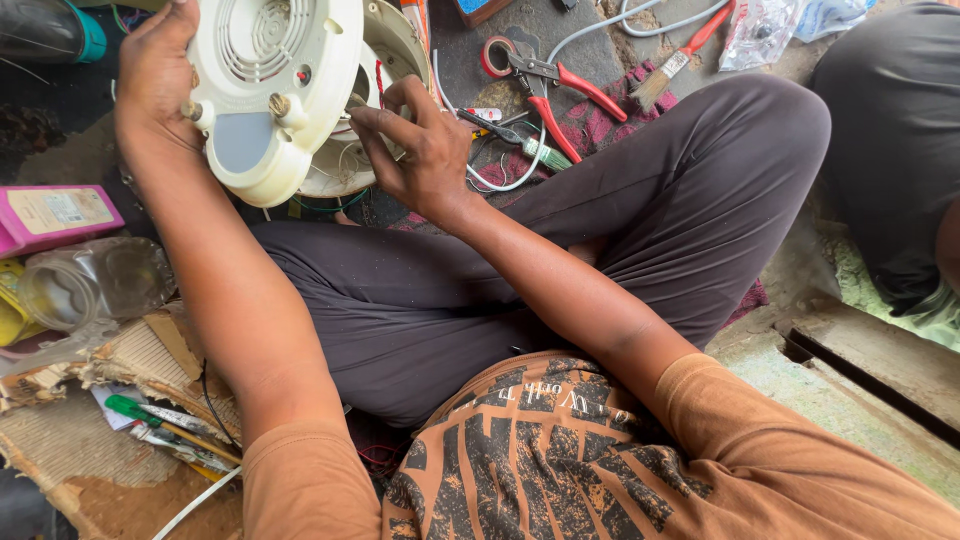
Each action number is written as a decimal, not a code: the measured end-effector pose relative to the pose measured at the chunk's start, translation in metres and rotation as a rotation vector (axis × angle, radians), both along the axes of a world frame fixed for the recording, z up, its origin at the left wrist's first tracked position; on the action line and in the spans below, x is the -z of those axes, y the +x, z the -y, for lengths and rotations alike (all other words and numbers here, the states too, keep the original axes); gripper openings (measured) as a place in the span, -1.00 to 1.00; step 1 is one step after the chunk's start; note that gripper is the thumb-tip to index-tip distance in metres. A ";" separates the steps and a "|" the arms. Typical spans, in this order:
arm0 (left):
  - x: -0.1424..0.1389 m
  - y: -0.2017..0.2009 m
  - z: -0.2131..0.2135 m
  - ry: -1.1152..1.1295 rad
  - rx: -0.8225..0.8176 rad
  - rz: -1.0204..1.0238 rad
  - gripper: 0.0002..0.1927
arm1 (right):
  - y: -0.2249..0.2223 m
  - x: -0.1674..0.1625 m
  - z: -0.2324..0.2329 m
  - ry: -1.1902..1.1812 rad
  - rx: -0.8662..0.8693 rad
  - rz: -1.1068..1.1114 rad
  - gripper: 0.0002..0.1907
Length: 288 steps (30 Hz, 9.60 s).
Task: The person sits on the floor and repairs a white plastic appliance base. They use pliers to cut a wire, then use a screwdriver to tighten screws on the base. The person also wipes the base with a brush and adjusts the internal components.
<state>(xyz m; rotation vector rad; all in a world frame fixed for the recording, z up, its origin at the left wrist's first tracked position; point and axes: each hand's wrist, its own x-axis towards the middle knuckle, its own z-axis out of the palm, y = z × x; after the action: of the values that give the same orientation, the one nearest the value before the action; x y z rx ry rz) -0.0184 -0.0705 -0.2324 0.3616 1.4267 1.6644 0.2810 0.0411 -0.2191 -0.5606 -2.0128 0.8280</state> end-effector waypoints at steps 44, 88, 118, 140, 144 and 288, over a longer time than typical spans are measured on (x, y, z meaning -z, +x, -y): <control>-0.007 0.023 -0.018 -0.005 0.016 -0.149 -0.66 | -0.012 0.004 -0.008 0.070 0.139 -0.085 -0.80; -0.001 0.006 -0.008 -0.067 -0.043 -0.057 -0.75 | -0.016 0.006 -0.012 0.190 0.012 -0.137 -0.81; -0.012 0.022 -0.018 0.064 0.010 -0.032 -0.69 | -0.021 -0.003 -0.012 0.105 0.001 -0.149 -0.82; 0.004 0.005 -0.007 -0.073 -0.100 -0.078 -0.80 | -0.020 0.001 -0.016 0.222 0.058 -0.138 -0.78; 0.001 0.008 -0.007 -0.119 -0.114 -0.094 -0.79 | -0.019 -0.002 -0.017 0.274 0.064 -0.089 -0.79; -0.043 0.085 -0.015 -0.537 0.120 -1.079 -0.22 | 0.054 0.034 -0.108 -0.724 -0.296 0.297 -0.75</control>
<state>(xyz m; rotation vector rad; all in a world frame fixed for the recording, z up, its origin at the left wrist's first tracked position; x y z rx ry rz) 0.0665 -0.0554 -0.1891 1.0954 2.4717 0.8852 0.3347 0.1496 -0.2535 -0.8300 -2.0546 1.7709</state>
